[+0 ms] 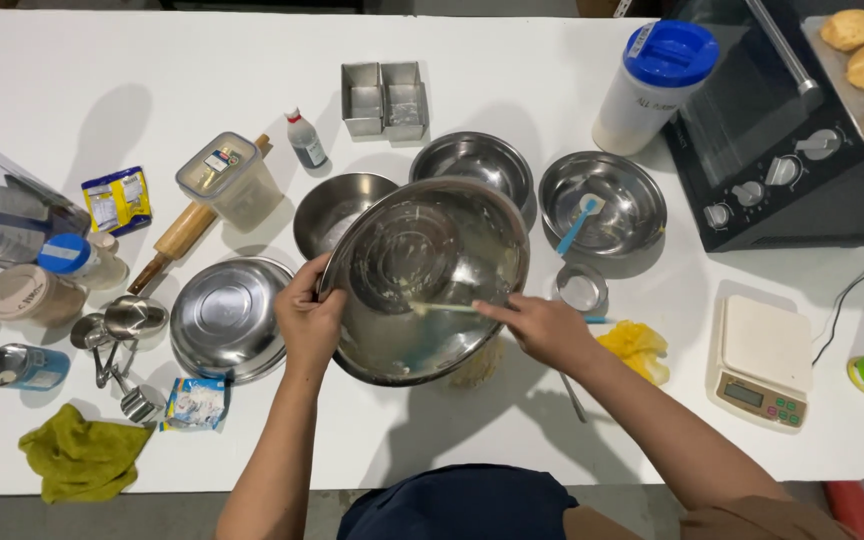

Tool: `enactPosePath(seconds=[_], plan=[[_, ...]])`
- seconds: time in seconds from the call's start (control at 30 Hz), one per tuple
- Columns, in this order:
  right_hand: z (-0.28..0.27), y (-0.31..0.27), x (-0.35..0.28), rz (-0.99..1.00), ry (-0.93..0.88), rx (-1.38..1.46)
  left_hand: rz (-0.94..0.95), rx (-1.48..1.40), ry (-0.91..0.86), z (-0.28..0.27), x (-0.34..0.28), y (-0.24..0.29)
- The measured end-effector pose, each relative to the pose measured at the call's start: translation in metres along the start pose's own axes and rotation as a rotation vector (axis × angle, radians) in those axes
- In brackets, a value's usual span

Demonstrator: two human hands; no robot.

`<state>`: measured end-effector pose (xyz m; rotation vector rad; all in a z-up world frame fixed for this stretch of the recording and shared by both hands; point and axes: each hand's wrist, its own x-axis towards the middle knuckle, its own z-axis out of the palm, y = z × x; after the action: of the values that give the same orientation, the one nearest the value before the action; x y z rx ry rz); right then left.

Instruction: Mixing ingredients in a bowl with a spatula and placing the resulting dough on a counter.

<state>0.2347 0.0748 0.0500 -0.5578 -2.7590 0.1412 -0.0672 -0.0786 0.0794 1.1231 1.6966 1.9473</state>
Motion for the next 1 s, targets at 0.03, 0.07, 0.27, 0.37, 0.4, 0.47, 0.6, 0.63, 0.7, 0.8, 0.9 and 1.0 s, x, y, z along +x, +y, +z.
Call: enactPosePath(seconds=[0.03,0.07,0.27,0.37,0.4,0.47,0.6,0.63,0.7,0.8,0.9,1.0], plan=[[-0.008,0.002,0.006,-0.001,-0.005,0.002,-0.004,0.0,0.002,0.003,0.002,0.004],[-0.015,0.003,0.009,0.055,0.016,-0.008,-0.036,0.014,0.011,0.004,0.001,0.008],[0.005,0.012,0.011,0.067,0.104,0.041,0.056,0.071,-0.056,0.012,0.001,0.01],[-0.01,0.0,0.018,-0.046,0.018,0.003,0.037,0.13,-0.048,0.01,0.006,0.008],[-0.022,-0.008,0.019,-0.051,-0.073,-0.032,0.025,0.172,-0.042,0.008,0.003,0.007],[-0.024,-0.004,0.022,0.012,-0.041,0.029,0.017,0.084,-0.041,0.01,0.002,0.008],[-0.016,-0.007,0.03,0.124,-0.183,-0.001,0.023,0.035,-0.046,0.011,0.001,0.012],[-0.018,-0.007,0.03,0.123,-0.18,-0.003,0.027,0.034,-0.046,0.01,0.002,0.013],[-0.019,-0.008,0.028,0.042,-0.195,-0.009,0.003,0.051,-0.058,0.007,0.002,0.012],[-0.031,-0.002,0.022,0.183,-0.152,0.054,0.061,0.095,-0.009,0.005,-0.001,0.021],[0.002,0.011,0.011,0.385,-0.123,0.087,0.01,0.083,-0.021,0.009,-0.001,0.029],[0.02,-0.006,0.011,0.425,-0.146,0.206,0.053,0.05,-0.031,0.011,0.002,0.019]])
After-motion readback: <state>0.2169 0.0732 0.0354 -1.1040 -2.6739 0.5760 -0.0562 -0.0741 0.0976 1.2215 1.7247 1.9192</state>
